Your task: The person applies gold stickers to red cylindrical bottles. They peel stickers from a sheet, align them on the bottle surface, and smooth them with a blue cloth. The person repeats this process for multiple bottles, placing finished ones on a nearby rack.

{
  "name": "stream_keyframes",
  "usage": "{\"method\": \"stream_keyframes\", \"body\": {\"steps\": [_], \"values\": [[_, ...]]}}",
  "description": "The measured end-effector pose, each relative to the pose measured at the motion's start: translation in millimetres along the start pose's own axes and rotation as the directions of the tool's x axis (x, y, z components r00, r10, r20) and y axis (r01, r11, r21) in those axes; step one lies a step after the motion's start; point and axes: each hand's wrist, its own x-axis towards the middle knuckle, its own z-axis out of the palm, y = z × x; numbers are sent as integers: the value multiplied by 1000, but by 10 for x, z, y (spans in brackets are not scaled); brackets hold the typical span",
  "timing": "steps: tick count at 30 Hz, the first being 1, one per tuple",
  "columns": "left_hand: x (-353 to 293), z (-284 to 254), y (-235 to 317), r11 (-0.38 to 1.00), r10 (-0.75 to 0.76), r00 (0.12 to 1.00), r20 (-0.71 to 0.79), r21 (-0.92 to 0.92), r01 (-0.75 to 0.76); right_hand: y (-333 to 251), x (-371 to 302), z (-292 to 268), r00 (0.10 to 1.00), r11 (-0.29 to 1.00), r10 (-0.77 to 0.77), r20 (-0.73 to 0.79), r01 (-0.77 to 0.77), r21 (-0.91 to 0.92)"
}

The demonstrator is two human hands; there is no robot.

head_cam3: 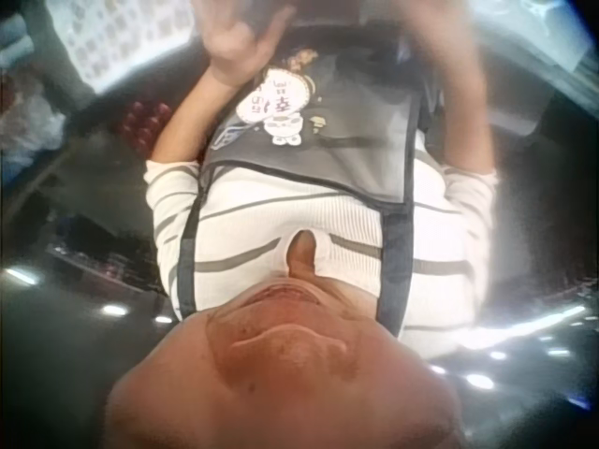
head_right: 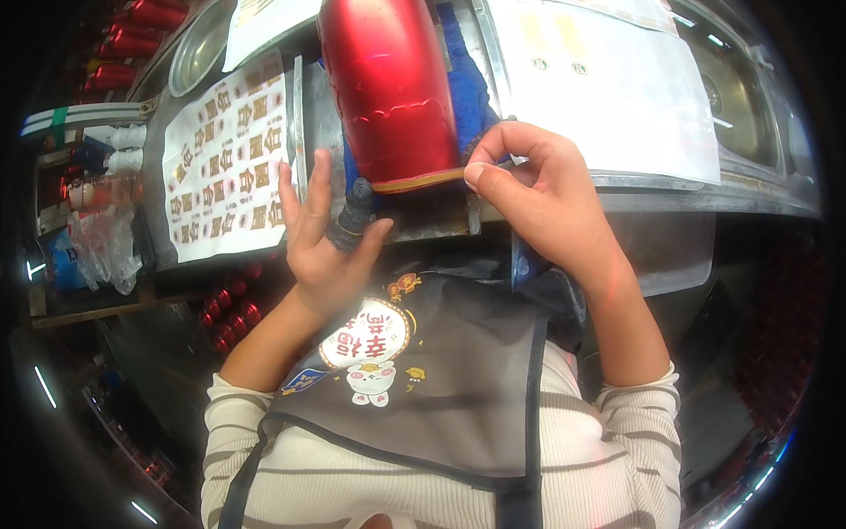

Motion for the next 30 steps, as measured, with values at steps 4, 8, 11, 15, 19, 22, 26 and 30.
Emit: {"method": "stream_keyframes", "body": {"steps": [4,8,11,15,19,22,26,30], "values": [[149,-41,43,995,90,996,24,46,-91,15,5,14,1000,1000,-8,-14,8,-3],[356,-33,126,975,169,985,39,143,-173,1,22,22,1000,999,16,-6,-16,-30],[555,94,296,965,192,981,20,175,-193,9,11,25,1000,1000,16,-16,-16,4],[543,137,157,994,102,989,-103,59,-97,90,18,52,999,999,-21,-28,22,34],[424,126,5,991,-13,993,-119,-137,-3,8,0,118,998,1000,-1,-58,-1,-23],[292,135,-34,965,-116,988,-105,-249,86,-5,-38,105,998,1000,-20,-58,19,-25],[16,3,37,966,-212,977,11,-151,211,0,-70,102,998,1000,-21,-62,21,-6],[-59,26,43,990,-102,995,8,-95,102,-14,-74,95,997,1000,-20,-69,20,10]]}}
